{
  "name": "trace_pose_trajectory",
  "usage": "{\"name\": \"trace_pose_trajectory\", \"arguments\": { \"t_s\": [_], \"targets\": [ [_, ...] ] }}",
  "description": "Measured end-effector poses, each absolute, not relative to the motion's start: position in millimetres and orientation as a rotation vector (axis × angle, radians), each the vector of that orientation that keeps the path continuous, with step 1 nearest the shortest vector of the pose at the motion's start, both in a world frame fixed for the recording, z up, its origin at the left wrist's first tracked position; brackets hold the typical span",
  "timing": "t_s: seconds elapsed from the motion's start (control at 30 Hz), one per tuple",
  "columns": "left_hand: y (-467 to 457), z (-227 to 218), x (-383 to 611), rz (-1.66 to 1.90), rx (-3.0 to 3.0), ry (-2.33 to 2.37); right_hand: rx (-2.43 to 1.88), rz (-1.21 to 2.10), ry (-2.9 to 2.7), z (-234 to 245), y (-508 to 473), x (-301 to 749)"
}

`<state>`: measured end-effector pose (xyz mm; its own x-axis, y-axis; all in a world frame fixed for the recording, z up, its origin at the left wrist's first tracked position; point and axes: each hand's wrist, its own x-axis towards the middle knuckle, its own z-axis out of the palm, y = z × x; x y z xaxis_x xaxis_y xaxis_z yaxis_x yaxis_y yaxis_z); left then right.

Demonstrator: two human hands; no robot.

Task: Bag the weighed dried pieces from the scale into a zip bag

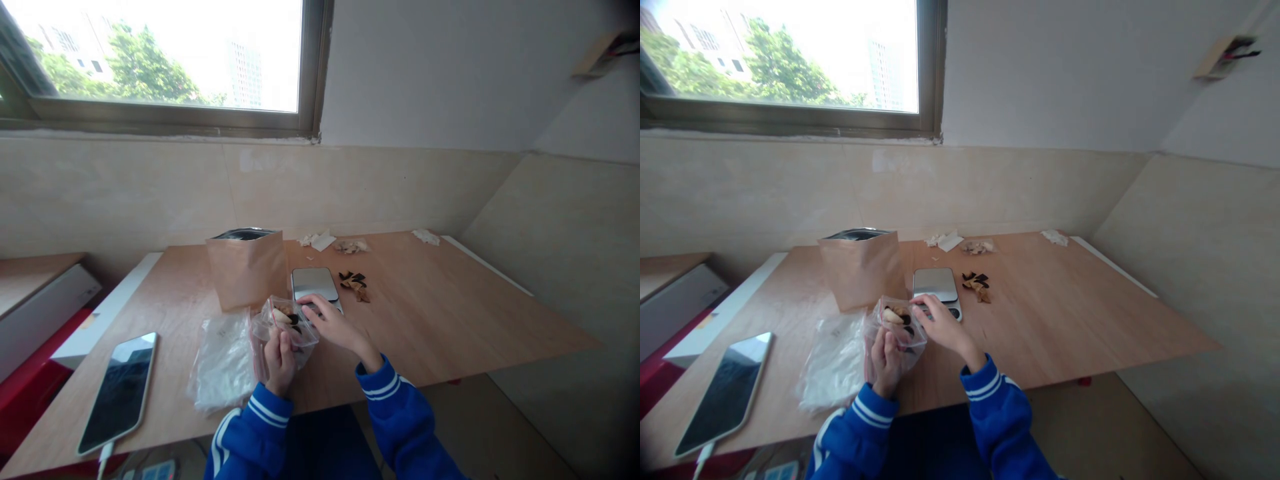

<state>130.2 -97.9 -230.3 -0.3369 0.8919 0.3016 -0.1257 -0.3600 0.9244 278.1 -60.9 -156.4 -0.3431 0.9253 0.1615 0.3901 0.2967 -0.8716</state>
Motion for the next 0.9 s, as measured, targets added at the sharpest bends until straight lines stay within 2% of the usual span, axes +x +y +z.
{"name": "trace_pose_trajectory", "arguments": {
  "t_s": [0.13, 0.2, 0.33, 0.5, 0.67, 0.73, 0.9],
  "targets": [
    [-96.2, -232.1, 130.0, 1.837, 1.277, 1.236, -0.985, 1.546, -1.615, -167.2, -81.9, 284.2],
    [-95.3, -230.7, 132.2, 1.866, 1.267, 1.275, -0.904, 1.648, -1.548, -173.7, -90.7, 282.0],
    [-96.1, -217.8, 138.3, 1.857, 1.289, 1.185, -1.001, 1.368, -1.511, -182.4, -97.1, 272.4],
    [-104.4, -201.5, 132.4, 1.686, 1.606, 1.030, -1.010, 1.104, -1.459, -179.1, -94.0, 277.6],
    [-97.2, -199.5, 114.4, 1.880, 1.463, 1.393, -1.013, 1.021, -1.395, -173.4, -95.1, 298.4],
    [-88.6, -195.5, 109.8, 1.739, 1.325, 1.418, -1.033, 1.014, -1.372, -174.0, -96.5, 303.4],
    [-78.3, -186.4, 109.9, 1.298, 1.270, 1.084, -1.024, 1.052, -1.284, -177.8, -97.9, 303.0]
  ]
}}
